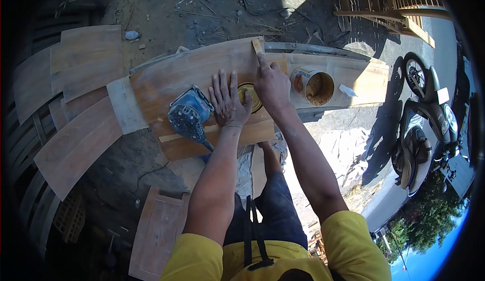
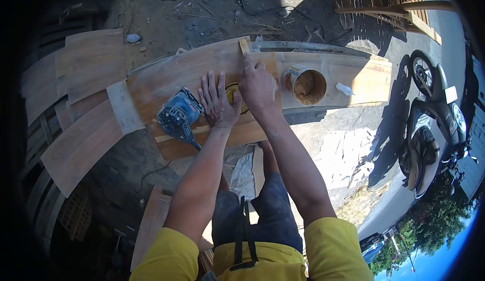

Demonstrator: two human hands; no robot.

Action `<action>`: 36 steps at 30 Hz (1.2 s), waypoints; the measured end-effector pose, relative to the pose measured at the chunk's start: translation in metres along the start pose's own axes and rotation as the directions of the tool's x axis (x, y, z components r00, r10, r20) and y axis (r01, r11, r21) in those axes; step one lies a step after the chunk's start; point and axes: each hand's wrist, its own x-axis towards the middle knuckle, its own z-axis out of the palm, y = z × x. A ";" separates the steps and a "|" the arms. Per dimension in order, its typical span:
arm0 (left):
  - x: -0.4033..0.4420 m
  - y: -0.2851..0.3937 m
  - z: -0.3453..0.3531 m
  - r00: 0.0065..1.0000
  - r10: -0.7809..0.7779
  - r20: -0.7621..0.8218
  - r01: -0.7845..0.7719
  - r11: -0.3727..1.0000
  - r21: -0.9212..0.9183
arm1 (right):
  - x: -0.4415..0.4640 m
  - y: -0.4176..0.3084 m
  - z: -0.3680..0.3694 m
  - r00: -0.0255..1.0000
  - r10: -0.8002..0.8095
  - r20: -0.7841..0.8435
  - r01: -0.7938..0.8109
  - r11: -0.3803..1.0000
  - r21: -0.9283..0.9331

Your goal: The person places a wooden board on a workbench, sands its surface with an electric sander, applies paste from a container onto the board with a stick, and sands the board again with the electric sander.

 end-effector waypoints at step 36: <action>0.004 0.001 0.001 1.000 0.019 -0.019 -0.018 0.999 0.047 | 0.003 0.015 -0.007 0.999 -0.026 0.023 0.027 0.999 -0.025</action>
